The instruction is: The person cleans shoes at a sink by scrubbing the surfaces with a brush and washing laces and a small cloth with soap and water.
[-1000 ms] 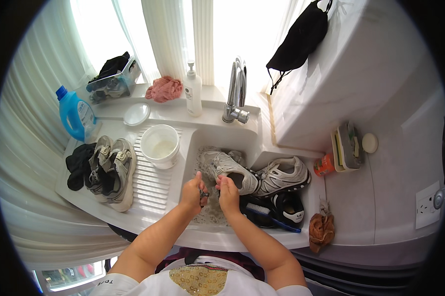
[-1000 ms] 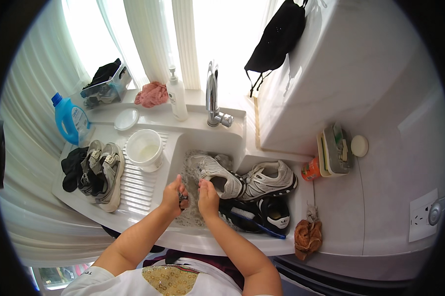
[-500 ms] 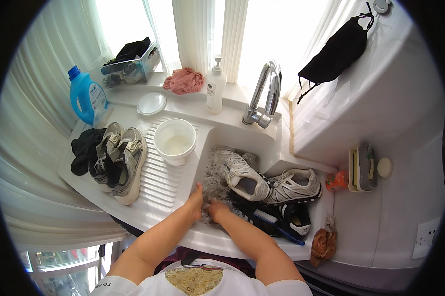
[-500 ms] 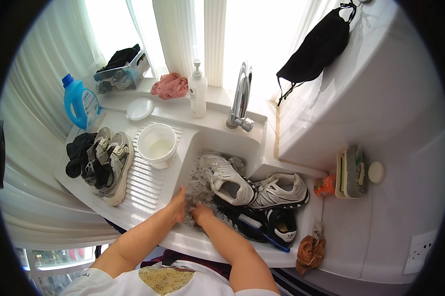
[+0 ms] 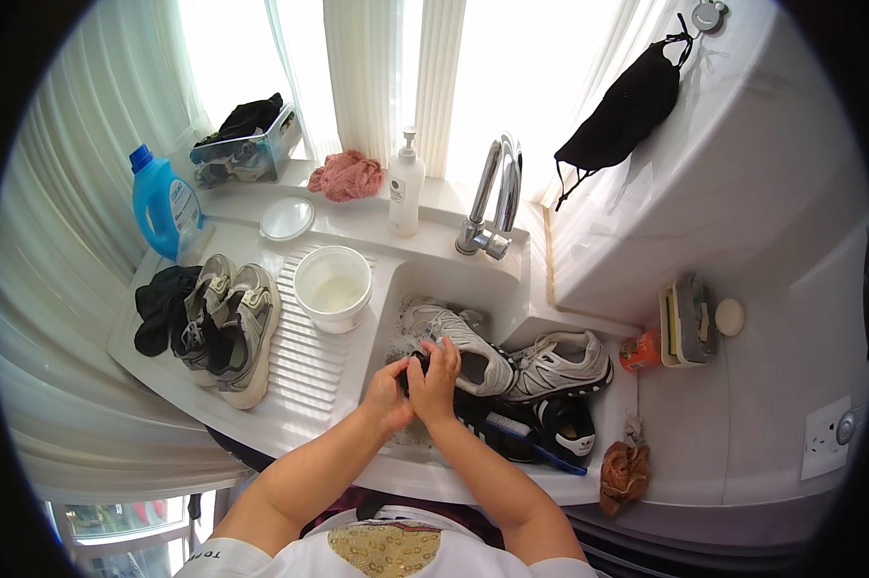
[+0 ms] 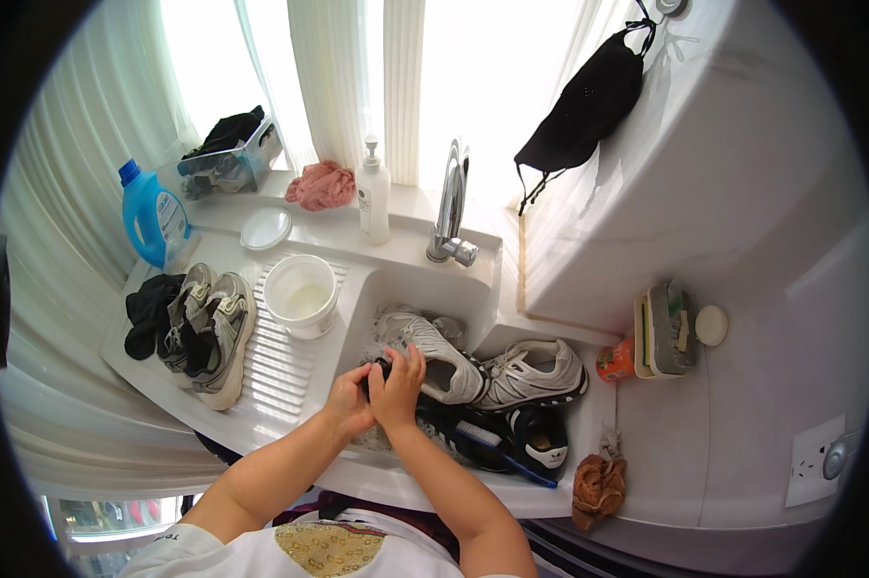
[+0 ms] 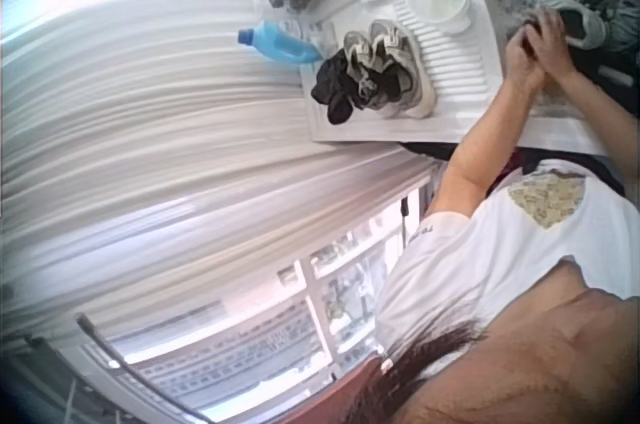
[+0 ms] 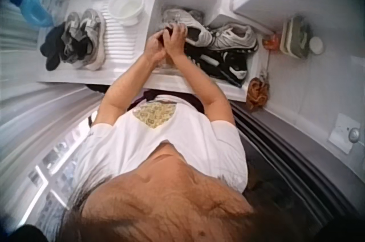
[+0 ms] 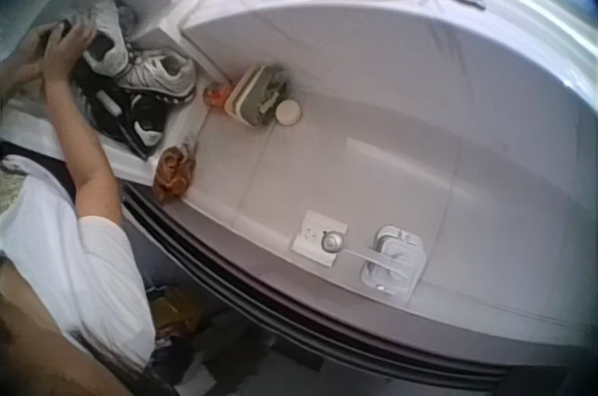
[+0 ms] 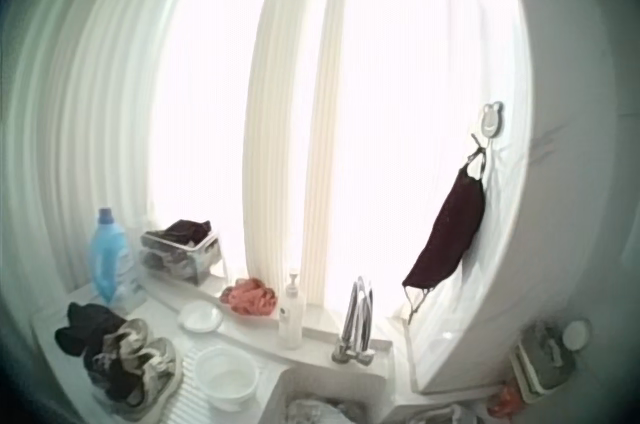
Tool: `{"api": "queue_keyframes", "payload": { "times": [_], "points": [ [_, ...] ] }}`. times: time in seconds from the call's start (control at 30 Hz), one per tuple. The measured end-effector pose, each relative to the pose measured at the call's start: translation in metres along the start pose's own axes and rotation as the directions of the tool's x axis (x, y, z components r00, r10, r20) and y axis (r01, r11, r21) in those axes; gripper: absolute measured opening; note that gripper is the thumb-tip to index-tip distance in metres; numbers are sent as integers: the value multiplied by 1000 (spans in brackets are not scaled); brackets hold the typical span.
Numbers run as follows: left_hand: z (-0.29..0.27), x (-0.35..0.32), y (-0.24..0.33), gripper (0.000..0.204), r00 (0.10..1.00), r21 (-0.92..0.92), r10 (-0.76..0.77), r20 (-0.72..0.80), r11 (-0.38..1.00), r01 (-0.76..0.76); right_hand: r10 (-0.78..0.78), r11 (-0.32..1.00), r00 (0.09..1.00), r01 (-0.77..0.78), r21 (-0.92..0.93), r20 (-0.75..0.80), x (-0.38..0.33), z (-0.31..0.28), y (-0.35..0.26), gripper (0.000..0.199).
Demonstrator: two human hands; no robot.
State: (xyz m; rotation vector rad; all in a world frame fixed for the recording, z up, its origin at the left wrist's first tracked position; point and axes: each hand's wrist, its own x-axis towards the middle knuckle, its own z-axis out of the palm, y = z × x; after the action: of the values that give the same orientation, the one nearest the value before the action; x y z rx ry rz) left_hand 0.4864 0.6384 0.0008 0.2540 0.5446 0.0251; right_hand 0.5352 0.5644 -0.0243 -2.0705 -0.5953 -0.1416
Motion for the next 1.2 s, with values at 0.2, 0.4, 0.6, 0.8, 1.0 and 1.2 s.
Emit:
{"api": "queue_keyframes", "payload": {
  "times": [0.2,0.4,0.6,0.8,1.0,1.2],
  "points": [
    [0,4,0,39,995,132,52,82,989,-63,24,982,984,-57,180,178,-20,-3,-20,51],
    [10,8,3,38,997,3,-15,75,1000,15,32,955,995,-58,292,93,-28,10,-15,51],
    [16,-8,-14,32,995,222,74,69,971,-88,236,971,967,-239,17,100,7,-7,-7,53],
    [32,-2,0,27,958,134,204,-201,975,-179,629,265,721,-551,791,291,-15,-25,-24,51],
    [26,1,-2,31,983,-171,-154,102,971,170,451,-306,636,-549,778,626,-10,-27,-14,41],
    [12,12,-11,28,914,382,360,-186,884,-270,368,248,867,-439,864,335,-4,-35,-45,42]
  ]
}}
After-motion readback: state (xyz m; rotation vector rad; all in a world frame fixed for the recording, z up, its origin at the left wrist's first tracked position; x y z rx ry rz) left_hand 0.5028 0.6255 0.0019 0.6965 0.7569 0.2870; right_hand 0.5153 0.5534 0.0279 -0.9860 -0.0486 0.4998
